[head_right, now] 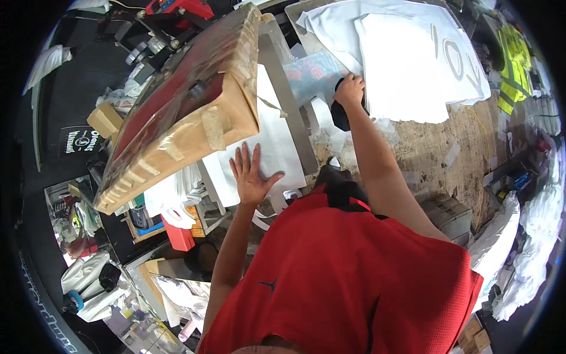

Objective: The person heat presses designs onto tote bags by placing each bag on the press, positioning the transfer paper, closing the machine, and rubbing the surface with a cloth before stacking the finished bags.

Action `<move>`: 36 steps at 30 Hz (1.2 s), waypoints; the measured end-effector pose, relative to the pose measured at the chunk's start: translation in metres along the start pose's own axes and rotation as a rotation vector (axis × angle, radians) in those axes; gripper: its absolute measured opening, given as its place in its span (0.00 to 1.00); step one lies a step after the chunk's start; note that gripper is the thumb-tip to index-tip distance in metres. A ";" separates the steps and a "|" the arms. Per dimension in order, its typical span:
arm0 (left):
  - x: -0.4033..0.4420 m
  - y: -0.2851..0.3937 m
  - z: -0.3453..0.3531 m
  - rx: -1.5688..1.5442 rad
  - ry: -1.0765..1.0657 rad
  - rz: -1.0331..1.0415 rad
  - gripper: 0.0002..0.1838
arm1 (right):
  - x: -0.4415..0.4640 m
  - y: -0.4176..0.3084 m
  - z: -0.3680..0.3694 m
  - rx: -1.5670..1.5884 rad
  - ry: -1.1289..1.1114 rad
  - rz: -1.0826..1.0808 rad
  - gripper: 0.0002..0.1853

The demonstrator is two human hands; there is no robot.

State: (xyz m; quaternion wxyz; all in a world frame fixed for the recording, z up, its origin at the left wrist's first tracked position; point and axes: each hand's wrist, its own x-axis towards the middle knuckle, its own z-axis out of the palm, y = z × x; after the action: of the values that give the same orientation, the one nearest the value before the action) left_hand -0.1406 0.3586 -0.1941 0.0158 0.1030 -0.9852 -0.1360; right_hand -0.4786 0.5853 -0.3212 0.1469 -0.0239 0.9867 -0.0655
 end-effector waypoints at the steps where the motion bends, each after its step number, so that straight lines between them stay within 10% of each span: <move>1: -0.001 0.001 -0.002 -0.009 -0.009 -0.008 0.59 | -0.010 0.004 0.001 0.053 0.056 -0.014 0.55; 13: 0.003 0.004 -0.001 -0.026 -0.162 -0.074 0.72 | 0.014 -0.024 -0.044 -0.111 -0.069 0.043 0.59; 16: -0.003 -0.006 0.020 0.019 0.077 0.195 0.70 | 0.031 -0.024 -0.023 0.027 0.193 0.127 0.22; 18: -0.008 -0.005 0.023 0.090 0.105 0.243 0.69 | 0.034 -0.022 -0.026 0.255 0.057 0.143 0.18; 20: -0.014 -0.003 0.021 0.083 0.065 0.250 0.70 | 0.011 -0.023 -0.010 0.161 0.433 0.215 0.14; 25: -0.014 0.012 -0.006 0.039 -0.090 0.261 0.75 | 0.002 -0.020 -0.020 0.272 0.243 0.267 0.32; 36: -0.016 0.015 0.011 0.131 -0.036 0.217 0.69 | -0.006 -0.018 -0.016 0.244 0.145 0.286 0.22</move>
State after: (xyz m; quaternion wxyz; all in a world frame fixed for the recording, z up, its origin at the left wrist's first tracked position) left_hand -0.1285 0.3790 -0.2009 0.0059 -0.0057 -0.9975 -0.0707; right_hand -0.4768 0.5699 -0.3015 0.0851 0.1394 0.9728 -0.1644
